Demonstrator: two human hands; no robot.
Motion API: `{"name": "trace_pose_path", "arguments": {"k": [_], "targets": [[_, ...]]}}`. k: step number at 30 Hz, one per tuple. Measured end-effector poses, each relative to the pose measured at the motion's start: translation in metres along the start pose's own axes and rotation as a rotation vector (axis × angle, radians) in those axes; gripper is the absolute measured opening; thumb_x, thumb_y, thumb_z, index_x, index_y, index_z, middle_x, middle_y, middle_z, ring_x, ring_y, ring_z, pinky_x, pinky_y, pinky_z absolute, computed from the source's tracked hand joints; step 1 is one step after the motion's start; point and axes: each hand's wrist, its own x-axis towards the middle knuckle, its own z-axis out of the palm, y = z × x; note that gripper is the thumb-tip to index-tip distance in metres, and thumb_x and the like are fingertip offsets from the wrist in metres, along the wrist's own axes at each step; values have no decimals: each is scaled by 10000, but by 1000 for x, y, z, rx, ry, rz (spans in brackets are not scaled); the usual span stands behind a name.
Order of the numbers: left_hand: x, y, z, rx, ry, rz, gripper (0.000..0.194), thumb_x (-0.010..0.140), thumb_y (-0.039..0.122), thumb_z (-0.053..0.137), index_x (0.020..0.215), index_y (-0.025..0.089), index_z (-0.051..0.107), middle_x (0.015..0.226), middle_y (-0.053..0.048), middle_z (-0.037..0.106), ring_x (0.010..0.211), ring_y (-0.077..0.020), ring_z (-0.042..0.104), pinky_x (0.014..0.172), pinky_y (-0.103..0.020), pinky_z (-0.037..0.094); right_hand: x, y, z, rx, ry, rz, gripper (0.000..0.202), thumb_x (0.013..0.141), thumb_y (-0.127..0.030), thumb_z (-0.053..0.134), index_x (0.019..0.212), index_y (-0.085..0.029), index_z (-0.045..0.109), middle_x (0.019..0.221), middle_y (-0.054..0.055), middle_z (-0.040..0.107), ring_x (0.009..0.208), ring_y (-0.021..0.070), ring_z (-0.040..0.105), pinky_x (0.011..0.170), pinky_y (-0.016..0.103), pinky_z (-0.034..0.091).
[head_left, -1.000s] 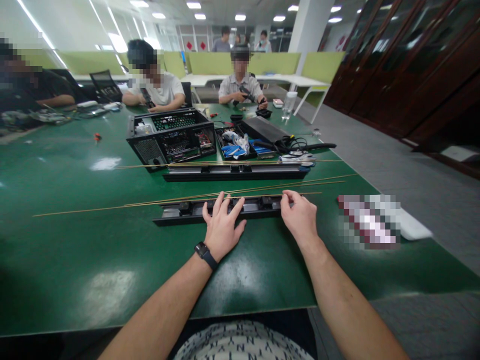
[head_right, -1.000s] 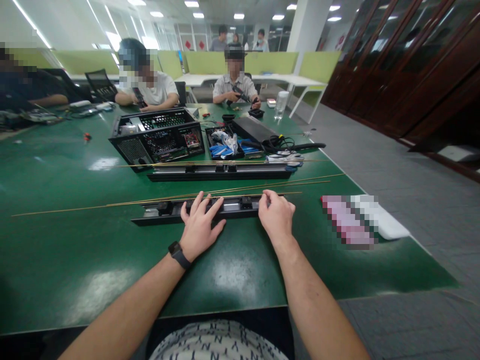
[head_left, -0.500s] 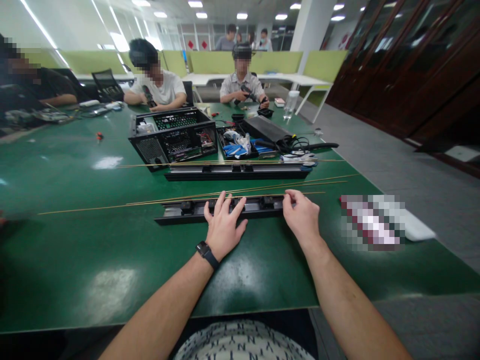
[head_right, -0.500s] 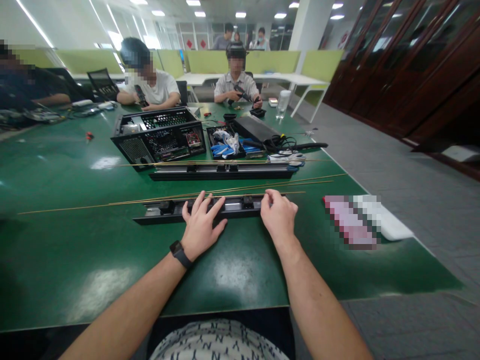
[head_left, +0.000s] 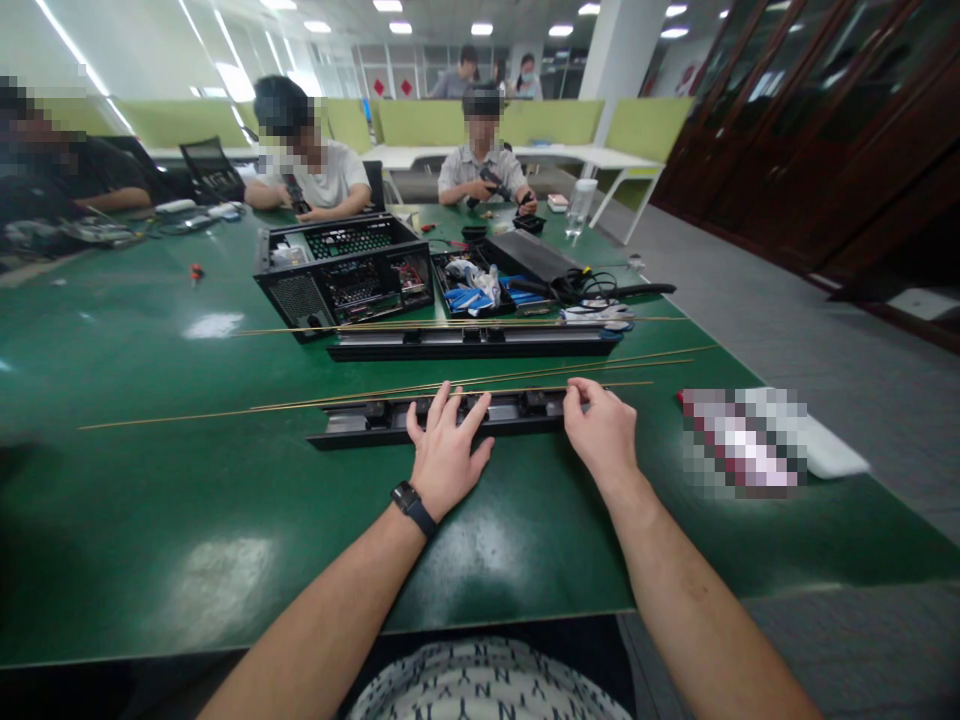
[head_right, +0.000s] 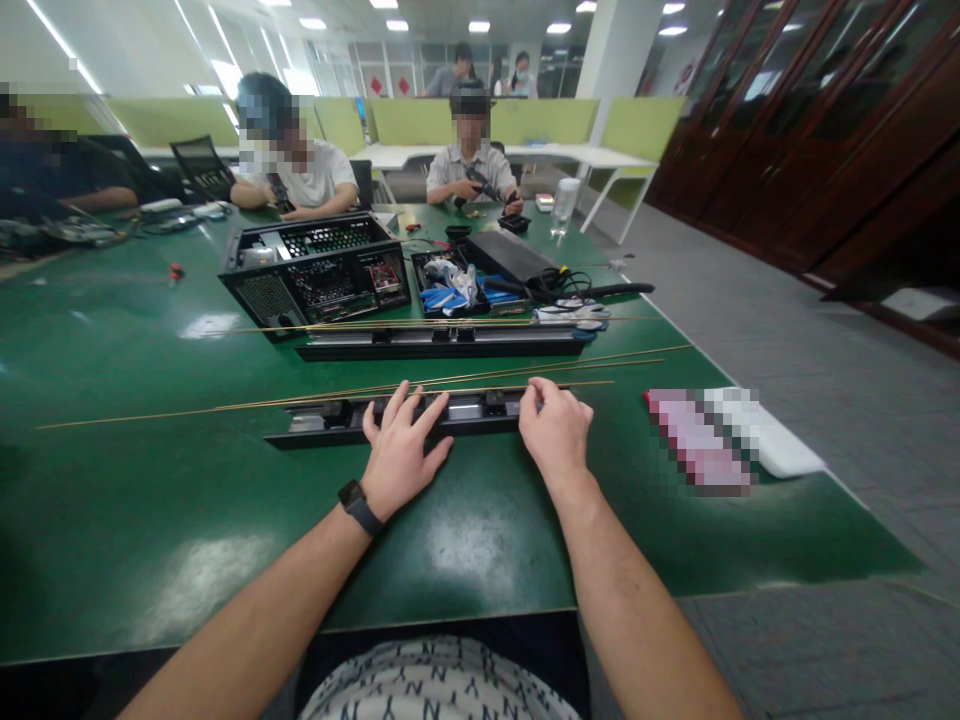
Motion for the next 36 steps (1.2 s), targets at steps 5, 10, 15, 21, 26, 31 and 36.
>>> {"name": "trace_pose_path", "arguments": {"k": [5,10,15,21,26,31,36], "targets": [[0,0,0,-5,1,2,625,946,384,653,1552,371,500,1595,-142,527,1588,-351,309,1241,-731,168,1,0,0,-13,0,21,358,975,-334,504,1124,-190,795,963,105,798,917,260,718,948,404,477],[0,-1,0,-9,5,4,619,950,380,651,1551,368,502,1600,-149,523,1590,-346,309,1238,-734,165,1,0,-1,-8,9,19,354,971,-343,502,1108,-196,794,967,105,802,912,262,717,941,409,481],[0,-1,-1,-28,7,3,579,972,382,621,1541,372,516,1569,-134,558,1590,-336,313,1241,-721,171,1,1,0,3,11,12,358,971,-355,499,1109,-195,788,974,105,804,921,267,725,949,415,486],[0,-3,-1,-73,40,2,489,996,380,588,1485,357,576,1471,-112,646,1565,-323,364,1240,-692,205,1,1,0,25,13,7,348,965,-363,508,1109,-198,777,963,101,801,916,266,722,949,418,486],[0,-5,0,-149,97,-40,445,1000,348,589,1444,328,596,1415,-92,689,1532,-299,425,1238,-649,247,0,0,0,32,13,16,338,965,-362,514,1107,-203,776,968,93,803,929,266,728,957,420,486],[2,-7,0,-208,207,-106,303,985,308,603,1276,272,679,1313,-78,737,1429,-266,548,1247,-564,285,0,1,1,41,15,17,327,962,-356,521,1108,-201,769,988,99,804,941,266,731,962,424,485],[4,-9,1,-221,262,-133,297,967,290,610,1248,251,698,1301,-106,710,1350,-270,598,1199,-525,386,0,0,2,39,21,18,323,952,-358,524,1102,-205,766,973,96,805,934,267,731,961,428,489]]}}
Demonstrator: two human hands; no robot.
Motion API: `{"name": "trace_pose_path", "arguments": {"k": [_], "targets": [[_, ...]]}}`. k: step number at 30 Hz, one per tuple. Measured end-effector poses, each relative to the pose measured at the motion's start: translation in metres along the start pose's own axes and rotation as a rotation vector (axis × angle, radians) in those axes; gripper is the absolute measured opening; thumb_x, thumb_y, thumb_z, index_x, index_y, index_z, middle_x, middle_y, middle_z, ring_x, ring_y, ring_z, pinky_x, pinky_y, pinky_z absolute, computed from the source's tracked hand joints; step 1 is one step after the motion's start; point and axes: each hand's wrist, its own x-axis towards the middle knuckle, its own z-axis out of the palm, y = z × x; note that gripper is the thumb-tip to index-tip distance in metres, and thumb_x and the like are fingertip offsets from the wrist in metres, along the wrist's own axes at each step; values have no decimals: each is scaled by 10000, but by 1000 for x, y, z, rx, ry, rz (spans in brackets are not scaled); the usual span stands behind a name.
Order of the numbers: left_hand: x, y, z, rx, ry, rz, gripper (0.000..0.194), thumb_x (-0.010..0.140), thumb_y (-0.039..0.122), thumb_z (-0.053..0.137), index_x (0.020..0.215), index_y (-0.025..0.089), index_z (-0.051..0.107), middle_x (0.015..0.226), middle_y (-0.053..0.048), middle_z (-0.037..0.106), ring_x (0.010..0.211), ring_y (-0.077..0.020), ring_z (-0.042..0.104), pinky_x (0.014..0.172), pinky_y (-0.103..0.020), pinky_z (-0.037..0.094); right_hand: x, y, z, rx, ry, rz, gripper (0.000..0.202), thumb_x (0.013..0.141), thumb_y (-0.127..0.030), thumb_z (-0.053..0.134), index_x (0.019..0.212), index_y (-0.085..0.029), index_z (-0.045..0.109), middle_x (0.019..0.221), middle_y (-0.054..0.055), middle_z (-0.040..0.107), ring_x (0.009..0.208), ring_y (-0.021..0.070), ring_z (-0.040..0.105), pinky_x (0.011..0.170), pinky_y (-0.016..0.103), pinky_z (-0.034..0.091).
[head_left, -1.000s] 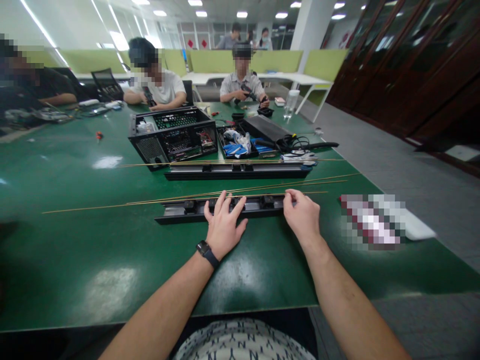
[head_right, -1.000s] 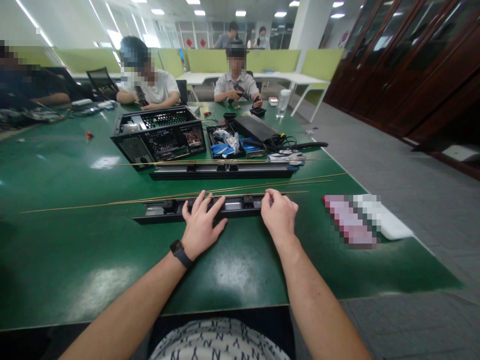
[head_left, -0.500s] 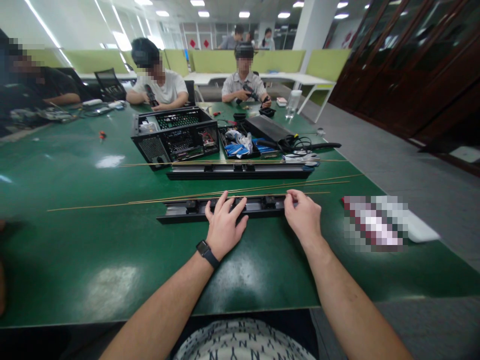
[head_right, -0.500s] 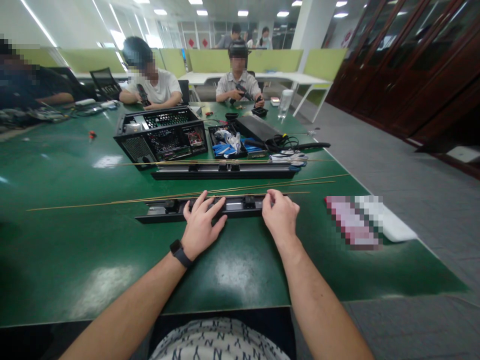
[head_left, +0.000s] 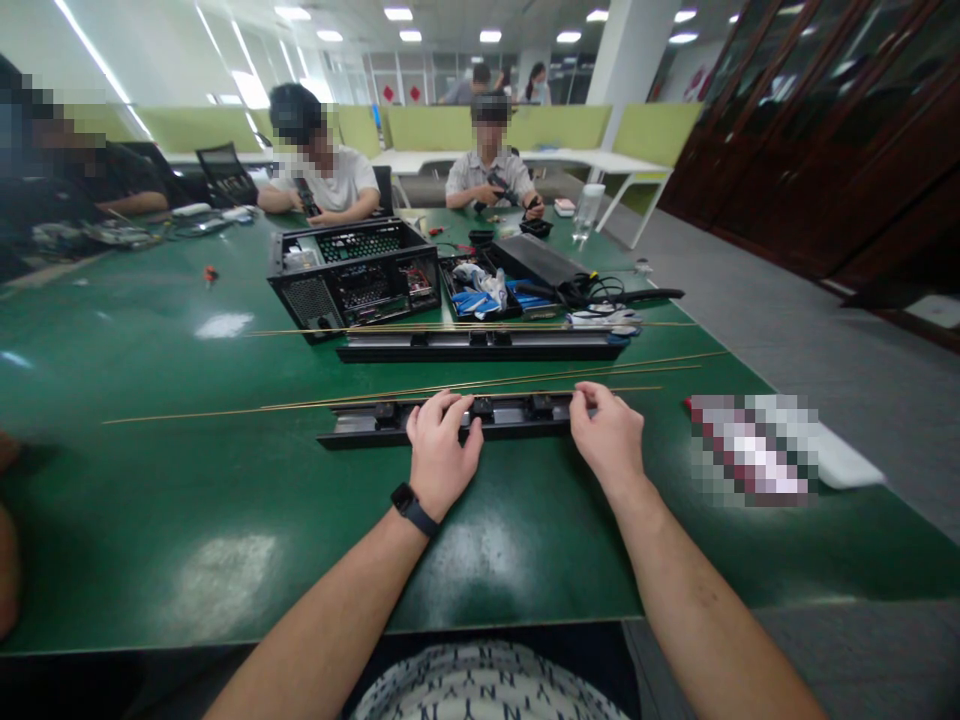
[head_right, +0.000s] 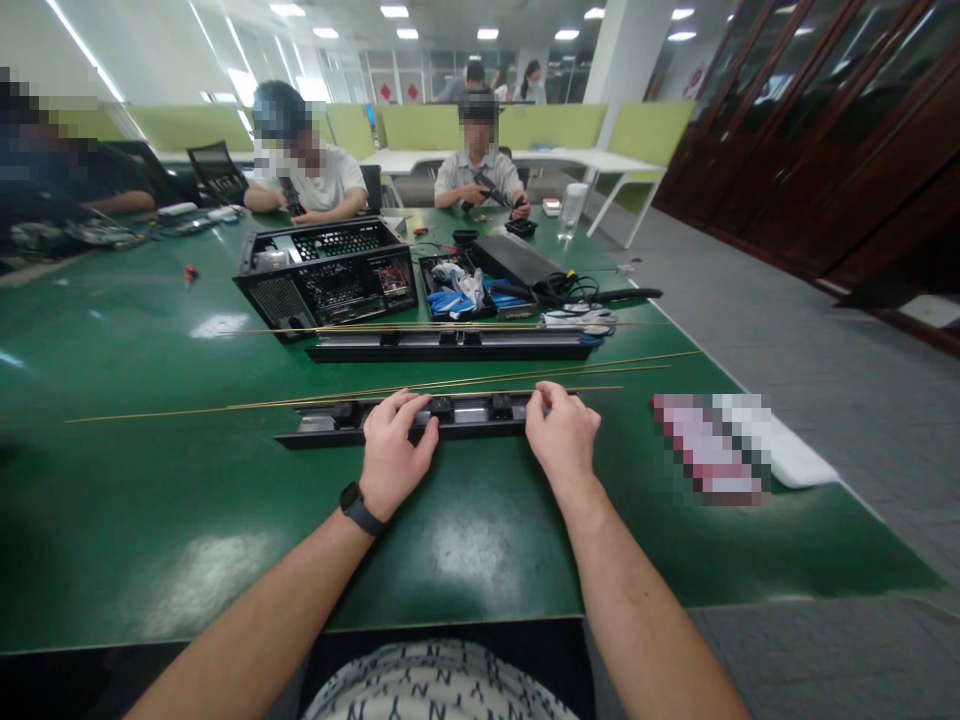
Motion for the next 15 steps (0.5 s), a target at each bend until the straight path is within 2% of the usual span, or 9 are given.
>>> {"name": "trace_pose_path", "arguments": {"k": [6,15], "targets": [[0,-7,2,58,57,1,288,978,262,575,1223,242,725,1353,-136,651,1328,-280,589,1153,-504,455,0,-1,-1,-1,-4,-1,324,960,-357,516,1104,-209,766,973,92,803,938,263,731,966,423,488],[0,-6,0,101,65,-70,351,979,152,494,1213,251,736,1391,-142,631,1357,-295,572,1183,-584,417,0,-2,-2,-11,-18,9,333,960,-352,517,1116,-203,771,980,95,805,956,268,736,976,428,490]]}}
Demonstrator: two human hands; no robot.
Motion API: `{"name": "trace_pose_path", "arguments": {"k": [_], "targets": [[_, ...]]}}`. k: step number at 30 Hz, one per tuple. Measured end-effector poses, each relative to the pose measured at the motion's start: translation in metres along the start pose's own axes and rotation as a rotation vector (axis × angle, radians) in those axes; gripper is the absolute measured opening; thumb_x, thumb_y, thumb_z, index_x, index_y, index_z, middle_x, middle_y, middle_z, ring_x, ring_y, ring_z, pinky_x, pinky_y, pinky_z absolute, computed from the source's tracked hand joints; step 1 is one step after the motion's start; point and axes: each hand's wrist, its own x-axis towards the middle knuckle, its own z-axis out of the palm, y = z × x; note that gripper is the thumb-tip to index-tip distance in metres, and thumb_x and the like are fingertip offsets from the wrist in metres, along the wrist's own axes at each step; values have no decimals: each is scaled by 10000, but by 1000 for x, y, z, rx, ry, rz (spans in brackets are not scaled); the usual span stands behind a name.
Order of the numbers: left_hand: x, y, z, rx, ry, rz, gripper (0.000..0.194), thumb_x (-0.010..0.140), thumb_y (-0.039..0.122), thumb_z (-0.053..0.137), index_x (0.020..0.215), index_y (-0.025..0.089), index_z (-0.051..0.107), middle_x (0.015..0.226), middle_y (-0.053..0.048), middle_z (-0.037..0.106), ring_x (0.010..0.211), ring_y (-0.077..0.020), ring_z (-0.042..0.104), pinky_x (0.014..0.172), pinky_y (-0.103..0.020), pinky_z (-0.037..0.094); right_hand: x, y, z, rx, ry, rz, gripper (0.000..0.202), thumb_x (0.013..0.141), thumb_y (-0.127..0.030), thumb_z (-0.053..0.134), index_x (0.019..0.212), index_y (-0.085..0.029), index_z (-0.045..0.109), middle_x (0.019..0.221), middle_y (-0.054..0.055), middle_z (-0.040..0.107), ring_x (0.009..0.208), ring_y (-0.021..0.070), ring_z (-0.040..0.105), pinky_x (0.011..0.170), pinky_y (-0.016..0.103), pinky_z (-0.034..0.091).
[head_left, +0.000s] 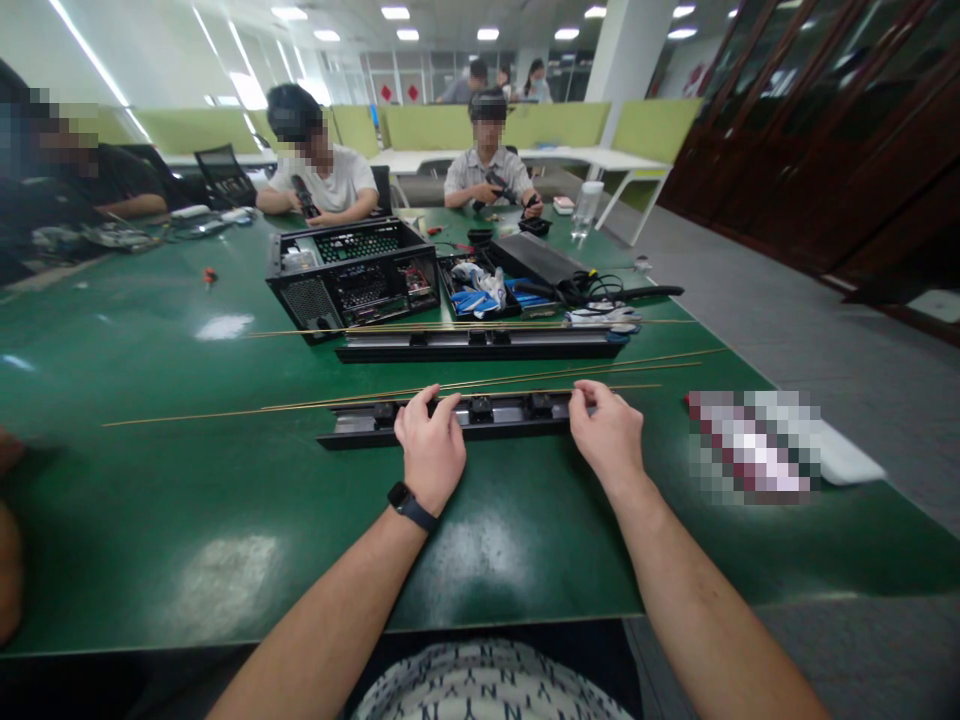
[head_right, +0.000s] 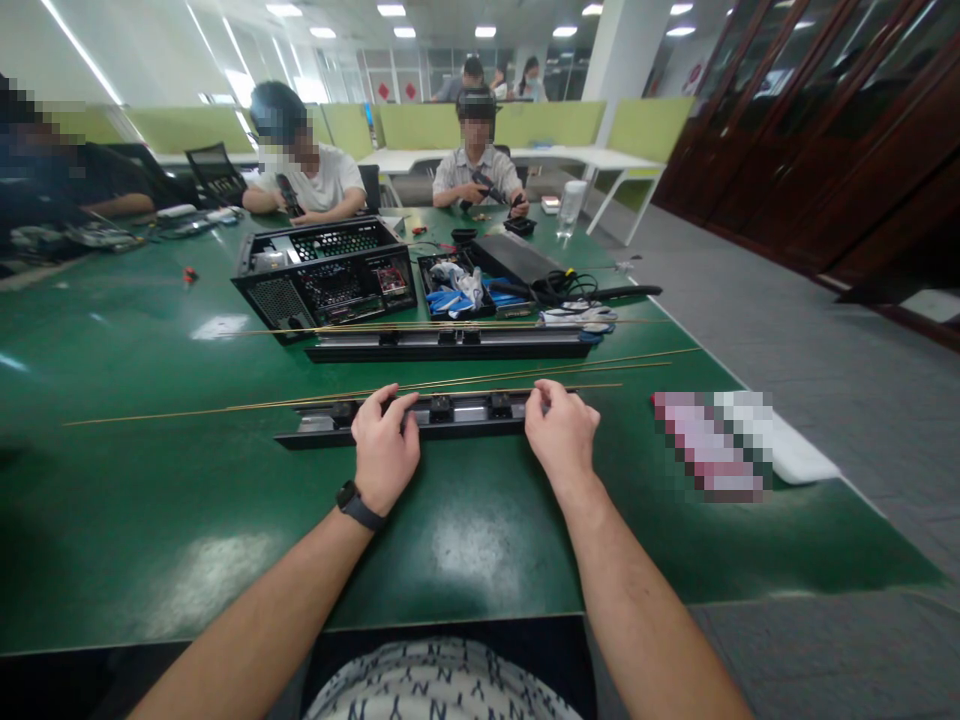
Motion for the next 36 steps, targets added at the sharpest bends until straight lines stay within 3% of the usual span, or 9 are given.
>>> {"name": "trace_pose_path", "arguments": {"k": [7,15,36], "targets": [[4,-7,1,-24,32,-6,389,945,102,484,1204,211,753,1394,-160,612,1357,-291,567,1135,-504,496,0,0,0,6,9,-6,330,960,-349,523,1109,-200,776,971,98,804,941,263,735,964,420,494],[5,-8,3,-21,75,-6,372,923,90,515,1172,200,768,1369,-174,634,1310,-320,592,1106,-544,506,1,1,1,1,1,-5,334,959,-355,528,1116,-202,780,980,93,807,947,264,735,970,421,492],[8,-6,-4,2,42,-99,481,858,10,496,1207,214,757,1384,-165,628,1336,-327,586,1110,-543,510,1,0,-1,-11,-18,12,333,967,-340,521,1122,-203,782,982,95,803,959,265,729,983,427,484]]}}
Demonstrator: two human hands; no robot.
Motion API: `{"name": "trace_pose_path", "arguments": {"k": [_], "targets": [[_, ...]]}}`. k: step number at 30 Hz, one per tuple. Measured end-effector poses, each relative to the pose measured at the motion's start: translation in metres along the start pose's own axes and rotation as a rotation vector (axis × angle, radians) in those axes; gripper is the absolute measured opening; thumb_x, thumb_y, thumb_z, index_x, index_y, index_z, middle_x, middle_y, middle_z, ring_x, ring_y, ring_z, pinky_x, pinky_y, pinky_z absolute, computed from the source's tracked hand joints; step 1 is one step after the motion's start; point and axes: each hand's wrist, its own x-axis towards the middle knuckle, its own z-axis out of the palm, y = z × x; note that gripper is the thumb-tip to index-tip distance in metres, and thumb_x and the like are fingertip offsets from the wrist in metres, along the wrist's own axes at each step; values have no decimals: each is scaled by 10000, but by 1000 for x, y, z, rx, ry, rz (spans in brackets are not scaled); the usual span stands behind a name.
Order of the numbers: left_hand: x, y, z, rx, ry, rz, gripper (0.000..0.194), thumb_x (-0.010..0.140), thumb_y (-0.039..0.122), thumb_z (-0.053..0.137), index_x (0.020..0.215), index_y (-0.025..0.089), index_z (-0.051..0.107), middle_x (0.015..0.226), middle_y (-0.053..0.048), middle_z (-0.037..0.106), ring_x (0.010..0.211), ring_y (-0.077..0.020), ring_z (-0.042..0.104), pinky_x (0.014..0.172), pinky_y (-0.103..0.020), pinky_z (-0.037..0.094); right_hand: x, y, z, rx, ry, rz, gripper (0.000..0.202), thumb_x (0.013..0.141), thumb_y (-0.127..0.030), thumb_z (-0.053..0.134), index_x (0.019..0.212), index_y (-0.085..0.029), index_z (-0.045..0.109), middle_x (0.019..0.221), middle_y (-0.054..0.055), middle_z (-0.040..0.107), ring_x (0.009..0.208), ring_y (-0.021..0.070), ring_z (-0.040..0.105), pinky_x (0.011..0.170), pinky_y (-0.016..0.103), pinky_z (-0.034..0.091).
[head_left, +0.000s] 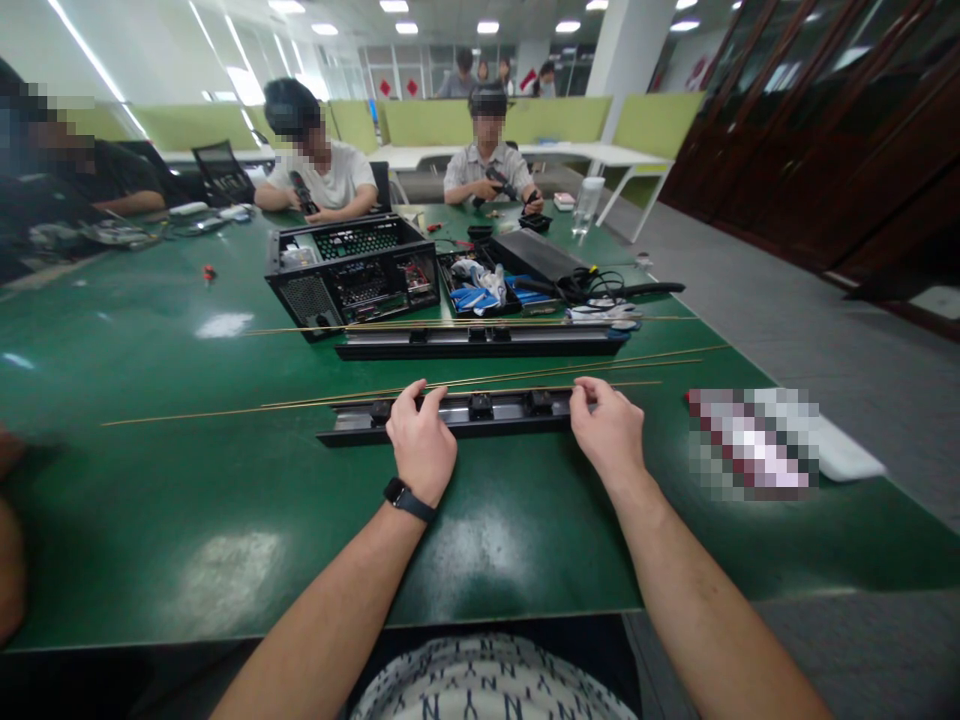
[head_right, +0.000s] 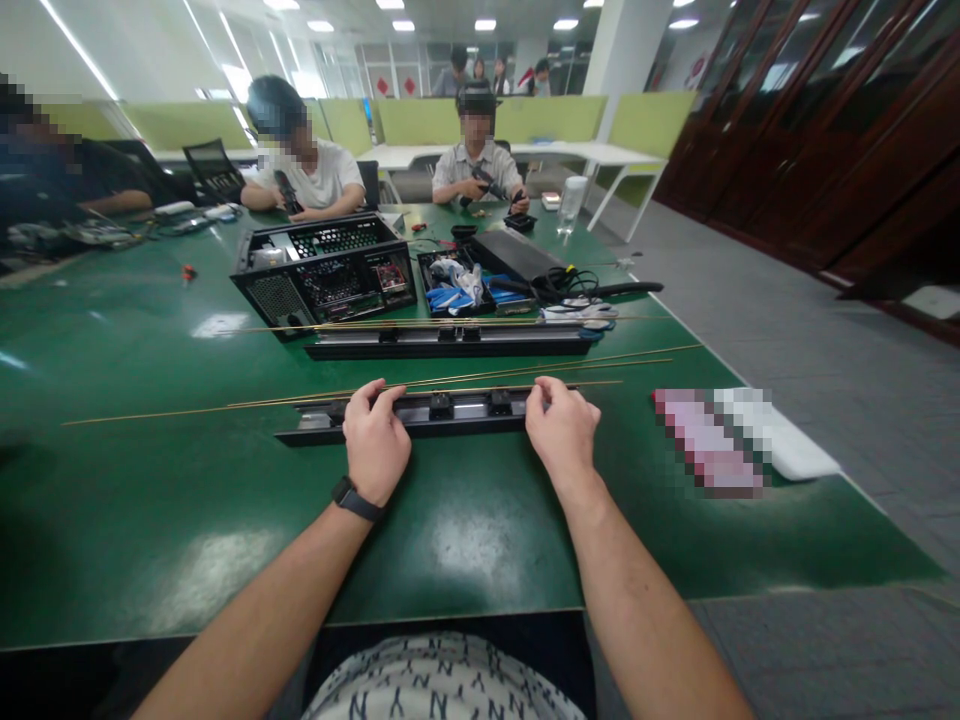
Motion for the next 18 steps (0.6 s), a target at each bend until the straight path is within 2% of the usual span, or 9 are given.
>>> {"name": "trace_pose_path", "arguments": {"k": [6,18], "targets": [[-2,0,2,-4,-27,42,490,881,18,476,1260,180,741,1448,-201,598,1393,-335,551,1152,-547,487,0,2,2,-7,8,-8,334,972,-343,522,1133,-200,778,1003,102,804,963,269,728,973,432,488],[-3,-1,5,-10,-20,50,489,898,46,476,1306,182,710,1482,-188,576,1404,-325,541,1163,-544,473,0,3,0,-20,21,3,357,970,-352,501,1120,-200,787,1000,103,801,946,270,710,961,425,468]]}}
